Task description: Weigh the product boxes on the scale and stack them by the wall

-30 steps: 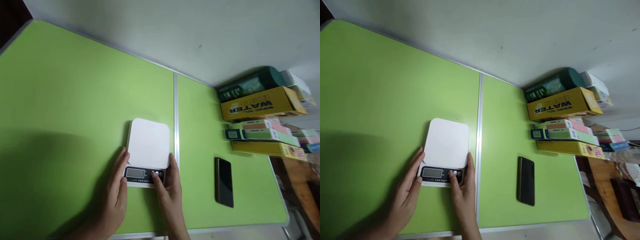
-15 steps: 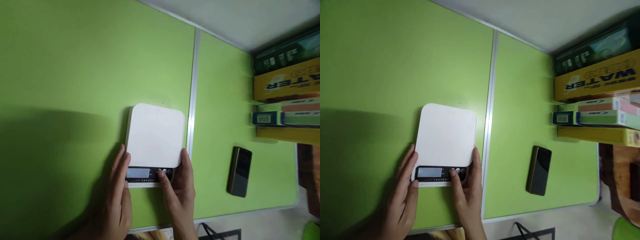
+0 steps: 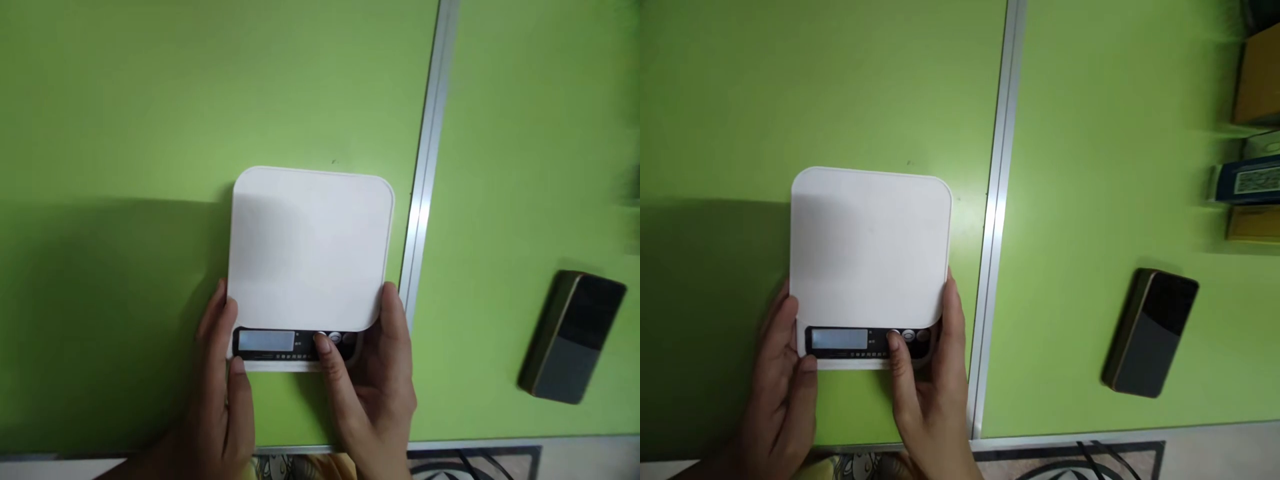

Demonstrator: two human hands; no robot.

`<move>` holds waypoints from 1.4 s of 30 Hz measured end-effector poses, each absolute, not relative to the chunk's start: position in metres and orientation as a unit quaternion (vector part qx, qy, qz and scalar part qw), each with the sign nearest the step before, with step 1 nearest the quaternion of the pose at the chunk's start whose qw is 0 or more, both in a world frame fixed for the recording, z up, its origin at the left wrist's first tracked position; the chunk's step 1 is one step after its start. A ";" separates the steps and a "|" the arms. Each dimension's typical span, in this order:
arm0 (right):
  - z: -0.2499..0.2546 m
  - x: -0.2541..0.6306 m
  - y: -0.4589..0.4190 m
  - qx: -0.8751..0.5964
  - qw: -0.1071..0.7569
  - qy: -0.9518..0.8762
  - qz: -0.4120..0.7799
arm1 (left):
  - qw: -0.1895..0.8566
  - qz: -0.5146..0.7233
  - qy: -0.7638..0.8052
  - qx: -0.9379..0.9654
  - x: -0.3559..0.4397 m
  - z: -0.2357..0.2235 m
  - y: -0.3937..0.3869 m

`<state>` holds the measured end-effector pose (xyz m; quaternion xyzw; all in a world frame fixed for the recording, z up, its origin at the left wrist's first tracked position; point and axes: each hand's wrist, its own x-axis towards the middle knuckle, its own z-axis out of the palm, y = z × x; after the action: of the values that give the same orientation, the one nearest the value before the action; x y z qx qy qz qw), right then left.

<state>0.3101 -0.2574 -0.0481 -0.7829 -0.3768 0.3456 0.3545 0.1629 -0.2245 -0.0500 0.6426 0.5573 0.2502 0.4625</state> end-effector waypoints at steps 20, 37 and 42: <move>-0.067 0.313 -0.243 -0.697 0.450 -0.457 0.320 | 0.379 0.376 0.524 0.663 0.167 -0.075 -0.214; -0.084 0.310 -0.234 -0.693 0.485 -0.453 0.281 | 0.332 0.442 0.488 0.675 0.165 -0.095 -0.204; -0.082 0.309 -0.233 -0.701 0.472 -0.452 0.287 | 0.324 0.437 0.491 0.680 0.165 -0.095 -0.204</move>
<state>0.3094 -0.2330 -0.0819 -0.7006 -0.4524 0.2865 0.4716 0.1648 -0.2037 -0.0949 0.6805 0.4912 0.4368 0.3239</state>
